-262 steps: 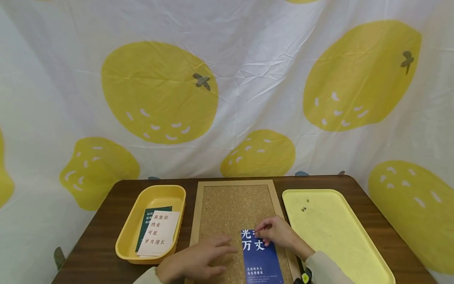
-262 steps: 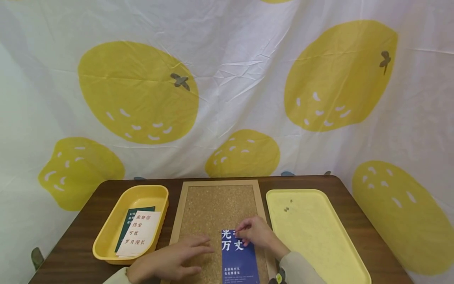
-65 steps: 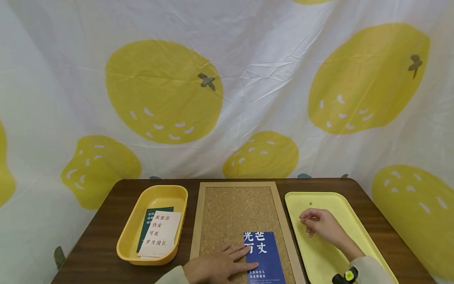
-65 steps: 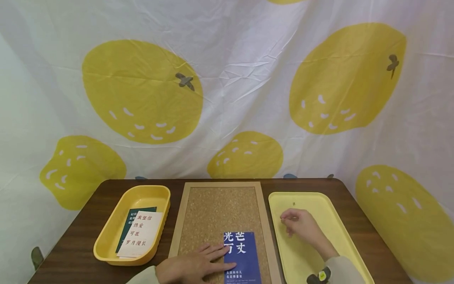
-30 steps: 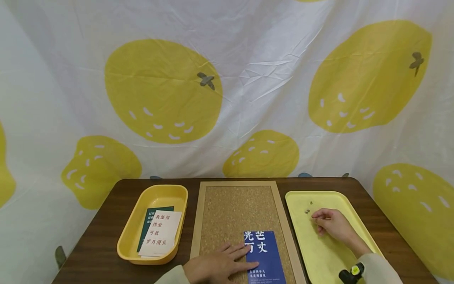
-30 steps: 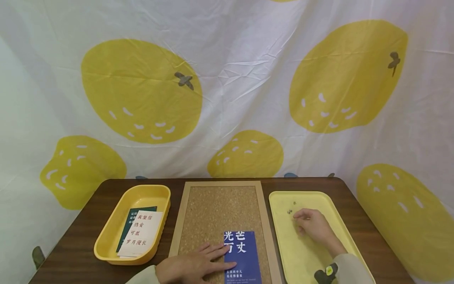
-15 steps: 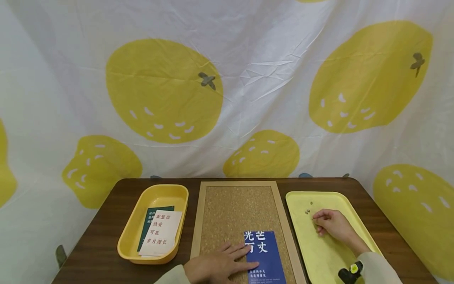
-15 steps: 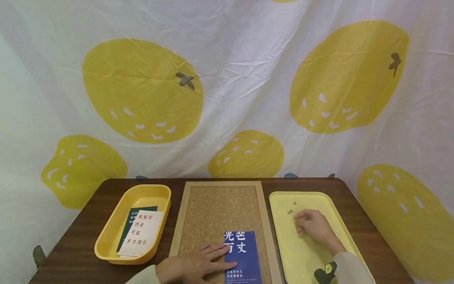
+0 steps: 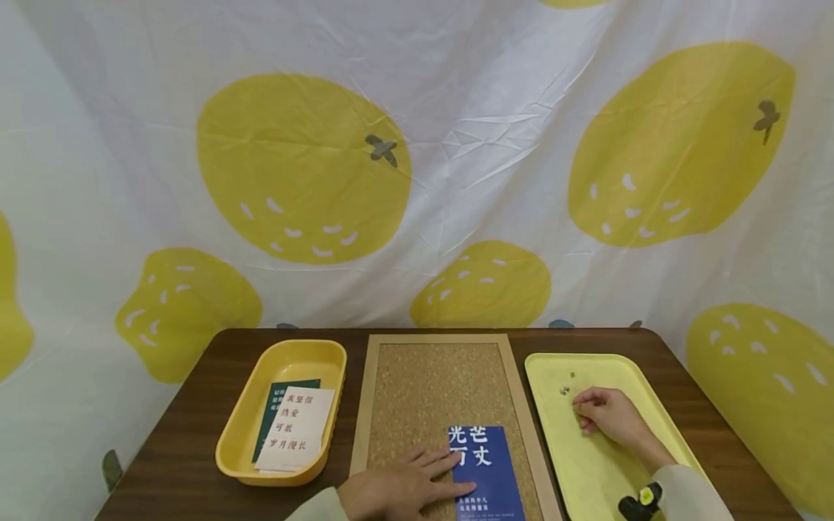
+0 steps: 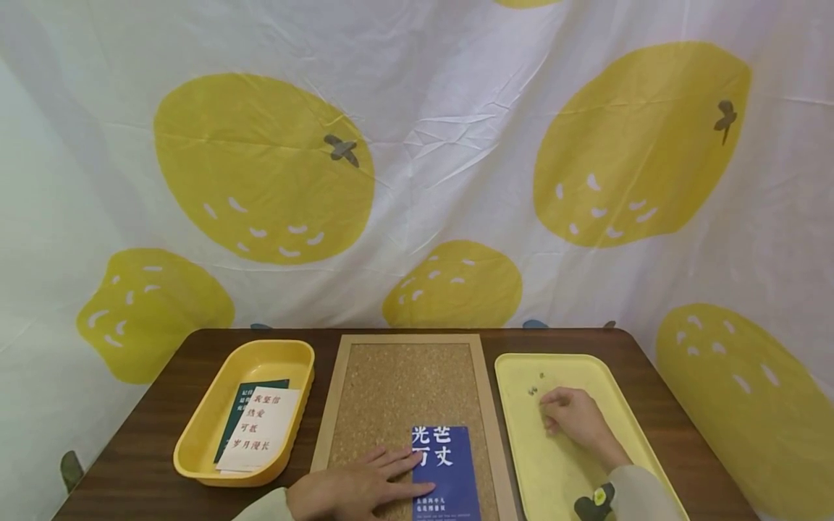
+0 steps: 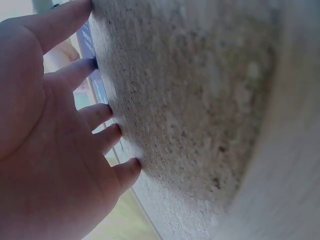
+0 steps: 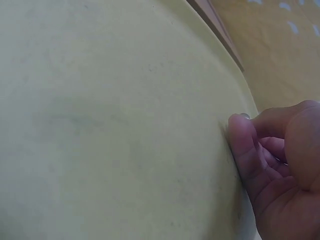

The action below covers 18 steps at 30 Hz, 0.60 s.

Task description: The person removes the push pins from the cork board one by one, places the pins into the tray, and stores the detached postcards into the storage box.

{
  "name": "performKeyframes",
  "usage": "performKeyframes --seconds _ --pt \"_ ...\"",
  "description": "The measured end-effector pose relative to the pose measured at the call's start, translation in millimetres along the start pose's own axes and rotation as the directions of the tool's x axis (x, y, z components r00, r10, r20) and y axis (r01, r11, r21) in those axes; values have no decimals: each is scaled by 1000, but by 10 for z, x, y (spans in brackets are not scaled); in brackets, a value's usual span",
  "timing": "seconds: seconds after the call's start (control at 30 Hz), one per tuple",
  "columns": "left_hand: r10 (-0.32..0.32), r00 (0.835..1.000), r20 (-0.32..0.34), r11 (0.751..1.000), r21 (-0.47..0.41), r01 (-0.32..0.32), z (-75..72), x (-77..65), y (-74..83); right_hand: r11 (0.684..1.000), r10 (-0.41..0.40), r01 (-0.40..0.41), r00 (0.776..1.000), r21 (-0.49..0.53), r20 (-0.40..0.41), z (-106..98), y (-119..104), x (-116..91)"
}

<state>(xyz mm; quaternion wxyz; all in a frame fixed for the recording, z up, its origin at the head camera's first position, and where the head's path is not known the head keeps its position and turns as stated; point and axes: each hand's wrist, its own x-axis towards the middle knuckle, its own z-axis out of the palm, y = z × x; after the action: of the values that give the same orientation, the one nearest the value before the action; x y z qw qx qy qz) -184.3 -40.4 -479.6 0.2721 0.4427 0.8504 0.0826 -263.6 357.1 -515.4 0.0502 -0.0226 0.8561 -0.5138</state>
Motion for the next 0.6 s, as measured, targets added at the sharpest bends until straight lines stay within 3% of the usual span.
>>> performKeyframes --seconds 0.23,0.6 --pt "10 1000 12 1000 -21 -10 61 54 -85 1000 15 -15 1000 -2 -7 18 -25 -12" --pt "-16 1000 -1 1000 -24 16 -11 -15 28 1000 31 -31 999 -1 -14 18 -18 -18"
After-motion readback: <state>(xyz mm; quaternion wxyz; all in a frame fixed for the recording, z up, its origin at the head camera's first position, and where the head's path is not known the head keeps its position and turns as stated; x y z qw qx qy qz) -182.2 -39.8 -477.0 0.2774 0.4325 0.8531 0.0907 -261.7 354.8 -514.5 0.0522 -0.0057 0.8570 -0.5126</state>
